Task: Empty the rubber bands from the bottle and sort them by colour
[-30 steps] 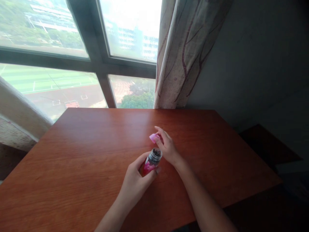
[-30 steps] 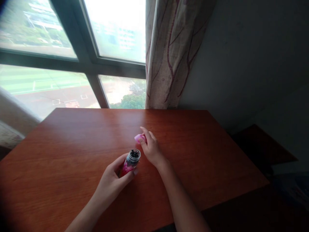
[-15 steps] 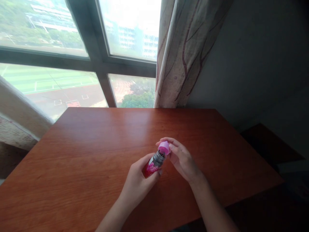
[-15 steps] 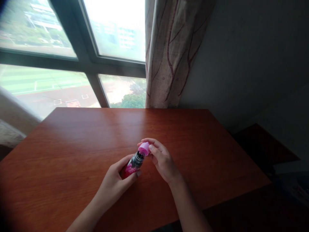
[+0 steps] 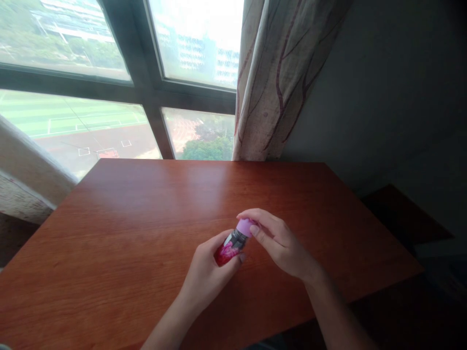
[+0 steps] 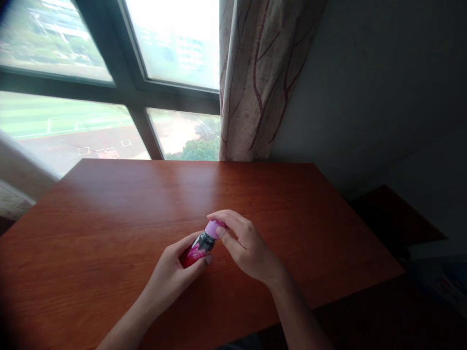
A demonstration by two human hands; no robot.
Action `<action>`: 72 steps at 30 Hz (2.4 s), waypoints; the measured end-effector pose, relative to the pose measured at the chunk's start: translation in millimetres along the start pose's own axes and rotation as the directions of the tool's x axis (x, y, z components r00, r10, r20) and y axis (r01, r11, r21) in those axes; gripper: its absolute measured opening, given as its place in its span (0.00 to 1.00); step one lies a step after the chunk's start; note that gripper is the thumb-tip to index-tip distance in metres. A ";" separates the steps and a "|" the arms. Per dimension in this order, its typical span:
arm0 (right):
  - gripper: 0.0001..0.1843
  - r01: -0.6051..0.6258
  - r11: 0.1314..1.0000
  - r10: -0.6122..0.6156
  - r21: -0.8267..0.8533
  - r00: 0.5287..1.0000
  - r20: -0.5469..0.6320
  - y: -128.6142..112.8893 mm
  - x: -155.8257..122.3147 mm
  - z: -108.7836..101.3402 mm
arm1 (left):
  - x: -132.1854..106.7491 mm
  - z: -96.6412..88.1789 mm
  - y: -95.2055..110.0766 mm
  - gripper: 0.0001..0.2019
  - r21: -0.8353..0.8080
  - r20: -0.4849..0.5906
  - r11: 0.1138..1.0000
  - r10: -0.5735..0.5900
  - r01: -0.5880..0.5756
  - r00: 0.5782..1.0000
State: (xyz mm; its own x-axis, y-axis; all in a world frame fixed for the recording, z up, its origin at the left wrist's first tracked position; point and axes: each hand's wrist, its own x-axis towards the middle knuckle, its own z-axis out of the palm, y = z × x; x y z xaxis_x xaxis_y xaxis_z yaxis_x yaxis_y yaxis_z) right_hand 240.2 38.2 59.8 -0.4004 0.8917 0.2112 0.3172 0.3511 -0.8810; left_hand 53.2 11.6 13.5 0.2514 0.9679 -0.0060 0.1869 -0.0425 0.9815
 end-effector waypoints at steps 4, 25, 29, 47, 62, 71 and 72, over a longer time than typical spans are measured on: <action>0.14 0.032 0.998 -0.032 -0.058 0.999 0.011 -4.3 1.0 -1.0 | -0.4 -0.8 0.3 0.20 -0.014 0.001 1.000 -0.006 0.006 1.000; 0.19 -0.188 0.858 0.234 -0.478 0.971 0.038 -0.3 9.2 -7.4 | -3.6 4.8 -2.9 0.17 0.352 0.092 0.920 0.152 -0.175 0.984; 0.09 -0.175 0.896 0.171 -0.408 0.984 -0.046 7.5 12.5 -2.5 | -5.3 7.0 -4.2 0.20 0.400 0.171 0.886 0.177 -0.233 0.969; 0.24 -0.161 0.950 0.215 -0.267 0.959 0.184 3.3 -5.6 -17.8 | -2.7 2.8 -9.1 0.16 0.370 0.055 0.916 0.145 -0.155 0.988; 0.14 0.023 0.999 -0.013 -0.041 0.977 0.211 -2.7 -2.9 -12.3 | -2.0 2.2 -8.4 0.20 0.285 0.060 0.945 0.147 -0.158 0.987; 0.13 -0.010 0.988 0.021 -0.153 0.997 0.074 8.1 -3.5 -2.2 | -1.9 0.4 -2.0 0.19 0.164 0.076 0.980 0.104 -0.115 0.992; 0.13 -0.013 0.982 0.025 -0.190 0.998 0.059 9.3 -3.4 -0.3 | -1.9 0.4 -1.2 0.19 0.156 0.082 0.982 0.099 -0.111 0.992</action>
State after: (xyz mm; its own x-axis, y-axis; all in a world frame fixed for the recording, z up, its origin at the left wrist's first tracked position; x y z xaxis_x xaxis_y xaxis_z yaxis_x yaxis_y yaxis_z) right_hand 244.7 38.5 51.0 -0.4428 0.8815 0.1639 0.4798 0.3874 -0.7872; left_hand 52.9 9.7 12.3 0.3454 0.9354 0.0758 0.3036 -0.1878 0.9341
